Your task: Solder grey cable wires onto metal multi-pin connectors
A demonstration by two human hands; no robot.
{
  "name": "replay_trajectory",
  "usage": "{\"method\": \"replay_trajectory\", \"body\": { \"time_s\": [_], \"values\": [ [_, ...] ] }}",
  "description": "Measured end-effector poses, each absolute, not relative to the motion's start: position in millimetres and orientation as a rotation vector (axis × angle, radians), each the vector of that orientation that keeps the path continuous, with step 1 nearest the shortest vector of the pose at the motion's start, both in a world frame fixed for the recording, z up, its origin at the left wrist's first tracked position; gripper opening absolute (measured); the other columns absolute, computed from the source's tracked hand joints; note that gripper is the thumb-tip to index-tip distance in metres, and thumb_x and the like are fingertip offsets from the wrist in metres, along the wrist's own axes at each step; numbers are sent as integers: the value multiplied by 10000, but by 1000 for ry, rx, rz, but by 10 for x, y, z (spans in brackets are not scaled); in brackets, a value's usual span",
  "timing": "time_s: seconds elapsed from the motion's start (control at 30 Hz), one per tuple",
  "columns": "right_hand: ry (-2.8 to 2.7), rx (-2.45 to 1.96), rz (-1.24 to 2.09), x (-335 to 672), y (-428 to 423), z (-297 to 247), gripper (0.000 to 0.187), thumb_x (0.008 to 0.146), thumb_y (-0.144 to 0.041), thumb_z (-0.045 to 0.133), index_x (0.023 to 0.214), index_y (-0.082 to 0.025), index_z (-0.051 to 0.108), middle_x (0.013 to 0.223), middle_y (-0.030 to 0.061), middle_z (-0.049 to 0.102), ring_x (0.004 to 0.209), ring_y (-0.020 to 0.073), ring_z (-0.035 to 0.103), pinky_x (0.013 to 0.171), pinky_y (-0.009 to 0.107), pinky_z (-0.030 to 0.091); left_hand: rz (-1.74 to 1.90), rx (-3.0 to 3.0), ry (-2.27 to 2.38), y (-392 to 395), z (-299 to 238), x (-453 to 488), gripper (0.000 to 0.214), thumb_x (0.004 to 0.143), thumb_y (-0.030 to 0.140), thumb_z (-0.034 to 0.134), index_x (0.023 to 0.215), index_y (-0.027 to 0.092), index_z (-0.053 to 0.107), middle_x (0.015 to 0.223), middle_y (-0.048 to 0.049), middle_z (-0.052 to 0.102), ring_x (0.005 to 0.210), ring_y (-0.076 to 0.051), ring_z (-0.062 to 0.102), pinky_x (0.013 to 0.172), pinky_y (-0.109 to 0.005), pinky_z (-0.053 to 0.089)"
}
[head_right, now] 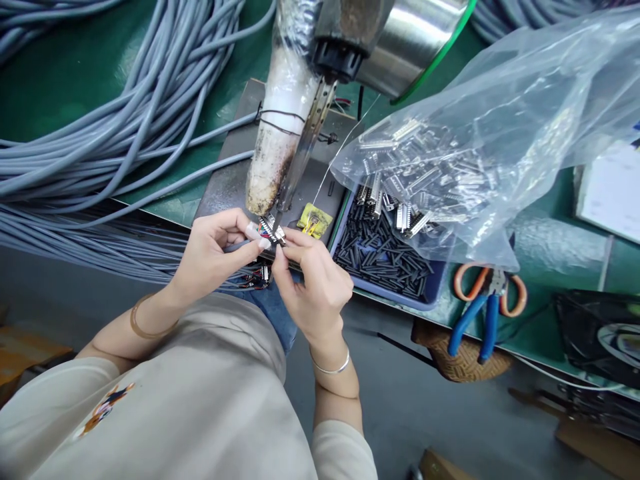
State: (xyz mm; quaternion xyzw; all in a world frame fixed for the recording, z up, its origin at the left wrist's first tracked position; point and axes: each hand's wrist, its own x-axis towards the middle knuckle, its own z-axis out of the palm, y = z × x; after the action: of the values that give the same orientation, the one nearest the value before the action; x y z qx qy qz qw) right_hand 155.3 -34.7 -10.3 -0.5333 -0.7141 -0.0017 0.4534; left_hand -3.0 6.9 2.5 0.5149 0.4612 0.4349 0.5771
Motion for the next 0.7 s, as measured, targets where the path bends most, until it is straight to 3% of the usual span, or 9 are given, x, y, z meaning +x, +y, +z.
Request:
{"method": "replay_trajectory", "body": {
  "time_s": [0.5, 0.63, 0.7],
  "values": [
    [-1615, -1420, 195, 1524, -428, -89, 107, 912, -181, 736, 850, -230, 664, 902, -16, 812, 788, 143, 792, 669, 237, 641, 838, 920, 926, 106, 20, -109, 194, 718, 138, 806, 716, 153, 612, 627, -9, 719, 568, -87, 674, 602, -181, 532],
    [-1570, -1419, 229, 1507, -439, -108, 82, 921, -203, 731, 881, -231, 665, 916, -18, 809, 797, 144, 794, 699, 246, 647, 820, 936, 898, 76, 39, -117, 244, 724, 186, 837, 721, 157, 594, 640, -6, 706, 538, -76, 630, 551, -174, 486],
    [-1464, -1393, 266, 1534, -452, -129, 58, 940, -202, 706, 970, -238, 672, 871, -34, 795, 711, 131, 778, 623, 230, 623, 779, 1008, 880, 33, 34, -137, 241, 756, 213, 827, 738, 159, 593, 655, 6, 690, 500, -58, 561, 500, -171, 419]
  ]
}}
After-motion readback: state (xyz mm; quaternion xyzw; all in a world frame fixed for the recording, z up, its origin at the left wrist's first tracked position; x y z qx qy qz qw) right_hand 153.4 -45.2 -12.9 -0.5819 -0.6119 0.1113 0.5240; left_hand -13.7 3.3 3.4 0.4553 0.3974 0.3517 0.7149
